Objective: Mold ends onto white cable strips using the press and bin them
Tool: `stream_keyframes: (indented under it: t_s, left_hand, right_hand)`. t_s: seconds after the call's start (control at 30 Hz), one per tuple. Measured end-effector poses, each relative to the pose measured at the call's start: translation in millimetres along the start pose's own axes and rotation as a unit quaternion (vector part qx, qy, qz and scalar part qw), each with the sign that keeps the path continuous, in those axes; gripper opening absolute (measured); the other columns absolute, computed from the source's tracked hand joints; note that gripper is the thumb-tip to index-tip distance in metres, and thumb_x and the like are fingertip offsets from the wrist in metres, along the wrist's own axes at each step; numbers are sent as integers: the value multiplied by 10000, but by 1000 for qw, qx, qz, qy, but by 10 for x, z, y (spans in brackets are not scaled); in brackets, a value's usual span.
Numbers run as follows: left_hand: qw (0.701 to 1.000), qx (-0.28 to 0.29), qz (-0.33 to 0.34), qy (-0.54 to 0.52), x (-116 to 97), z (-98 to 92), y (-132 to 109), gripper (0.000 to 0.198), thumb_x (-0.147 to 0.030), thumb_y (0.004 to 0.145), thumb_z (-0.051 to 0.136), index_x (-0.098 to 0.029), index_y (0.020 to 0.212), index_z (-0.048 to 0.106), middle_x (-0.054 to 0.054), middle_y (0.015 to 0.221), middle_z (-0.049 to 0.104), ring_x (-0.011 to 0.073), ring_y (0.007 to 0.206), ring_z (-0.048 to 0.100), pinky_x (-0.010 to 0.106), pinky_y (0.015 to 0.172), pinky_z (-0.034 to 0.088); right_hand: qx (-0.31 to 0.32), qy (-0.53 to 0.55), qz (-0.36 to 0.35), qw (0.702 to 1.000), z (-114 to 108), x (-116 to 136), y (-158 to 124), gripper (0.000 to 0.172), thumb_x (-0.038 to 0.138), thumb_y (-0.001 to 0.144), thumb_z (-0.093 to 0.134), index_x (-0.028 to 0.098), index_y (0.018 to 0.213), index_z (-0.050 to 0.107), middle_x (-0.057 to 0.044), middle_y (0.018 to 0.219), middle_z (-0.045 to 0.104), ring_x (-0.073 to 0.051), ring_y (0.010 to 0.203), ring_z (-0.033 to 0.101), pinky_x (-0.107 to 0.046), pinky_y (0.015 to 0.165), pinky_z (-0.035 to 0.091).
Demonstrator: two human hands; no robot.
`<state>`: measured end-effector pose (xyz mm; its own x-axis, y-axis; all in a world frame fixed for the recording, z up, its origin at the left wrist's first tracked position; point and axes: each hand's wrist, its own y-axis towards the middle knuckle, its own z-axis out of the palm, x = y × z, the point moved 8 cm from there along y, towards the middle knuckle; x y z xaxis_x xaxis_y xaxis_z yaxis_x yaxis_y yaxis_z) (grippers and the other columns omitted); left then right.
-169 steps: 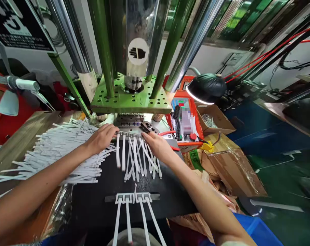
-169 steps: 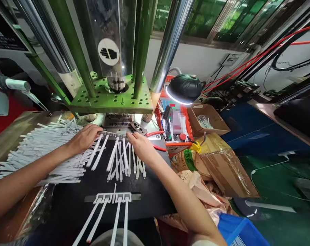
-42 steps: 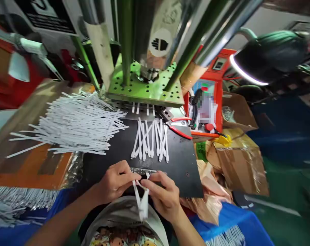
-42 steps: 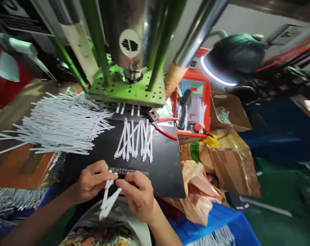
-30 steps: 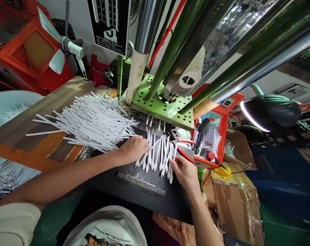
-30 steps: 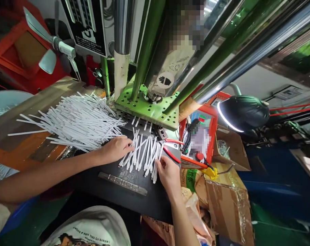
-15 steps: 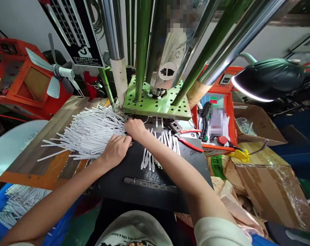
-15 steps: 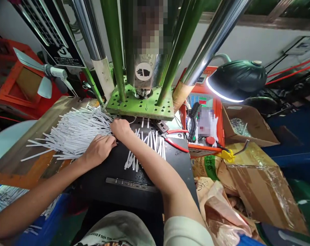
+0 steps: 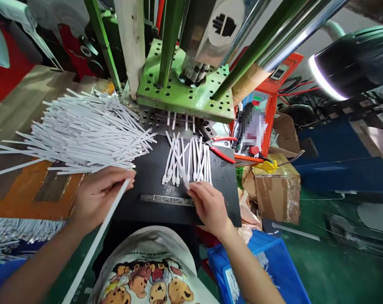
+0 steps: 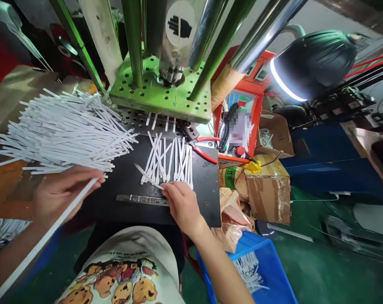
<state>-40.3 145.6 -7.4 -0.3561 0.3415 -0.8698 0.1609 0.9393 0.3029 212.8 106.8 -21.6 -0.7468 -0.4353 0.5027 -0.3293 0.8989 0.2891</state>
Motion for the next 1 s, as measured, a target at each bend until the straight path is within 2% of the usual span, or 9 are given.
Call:
stream_keyframes:
  t_s: [0.07, 0.17, 0.33, 0.4, 0.6, 0.67, 0.77, 0.87, 1.0]
  left_hand:
    - [997, 38, 66, 32, -72, 275, -124, 277, -89, 894, 642, -276, 1086, 713, -3, 1025, 688, 123, 844, 679, 224, 741, 561]
    - [985, 86, 139, 46, -185, 667, -248, 231, -80, 906, 634, -206, 1095, 675, 23, 982, 700, 137, 889, 664, 256, 813, 548]
    - [971, 156, 163, 79, -258, 1027, -295, 109, -96, 926, 606, -167, 1006, 628, 50, 963, 685, 184, 959, 626, 339, 866, 502]
    - [965, 170, 170, 102, -263, 1055, -304, 115, -80, 927, 593, -159, 1007, 618, 55, 980, 683, 184, 953, 622, 341, 853, 487]
    - [954, 152, 226, 127, -319, 1022, -333, 126, -74, 932, 584, -133, 1042, 601, 61, 981, 695, 177, 914, 634, 338, 820, 460]
    - [958, 147, 218, 117, -305, 1019, -319, 113, -72, 931, 585, -134, 1026, 599, 53, 968, 697, 164, 886, 639, 330, 805, 456]
    - [952, 166, 218, 134, -277, 1054, -330, 84, -77, 940, 559, -134, 987, 599, 47, 948, 694, 163, 861, 637, 339, 782, 443]
    - [946, 185, 218, 155, -241, 1086, -373, 108, -87, 953, 528, -138, 1002, 609, 57, 973, 693, 174, 886, 631, 349, 775, 437]
    - [944, 192, 219, 155, -227, 1065, -370, 131, -94, 952, 523, -153, 998, 631, 59, 991, 694, 180, 934, 624, 352, 826, 449]
  right_hand:
    - [-35, 80, 33, 996, 27, -6, -233, 160, 132, 986, 490, 193, 1026, 632, -56, 934, 721, -165, 880, 669, -290, 789, 541]
    - [-49, 125, 42, 990, 136, 48, -359, 159, 103, 964, 523, 196, 1037, 629, -61, 1003, 729, -167, 960, 676, -313, 849, 555]
    - [-47, 80, 6, 996, 176, 126, -332, 161, 77, 941, 541, 173, 1044, 621, -97, 1004, 712, -189, 948, 667, -342, 829, 561]
    - [-27, 64, -7, 998, 196, 150, -325, 166, 82, 942, 535, 169, 1056, 617, -105, 1022, 707, -199, 954, 660, -358, 834, 555]
    - [-25, 60, -53, 996, 195, 176, -297, 182, 75, 943, 507, 171, 1050, 620, -100, 982, 709, -197, 926, 655, -342, 807, 558]
    - [18, 65, -67, 995, 190, 154, -256, 181, 94, 954, 495, 177, 1041, 629, -94, 974, 710, -191, 907, 660, -332, 792, 557]
    - [158, 60, -82, 982, 196, 121, -144, 251, 69, 944, 471, 194, 1076, 645, -82, 1022, 700, -182, 917, 662, -316, 808, 548]
    - [279, 22, -87, 956, 199, 115, 119, 409, -29, 890, 418, 204, 1149, 631, -61, 1028, 676, -167, 911, 656, -282, 818, 525]
    - [284, -101, -78, 950, 342, 133, 866, 331, -26, 888, 395, 130, 1065, 626, -83, 961, 626, -165, 781, 638, -260, 709, 481]
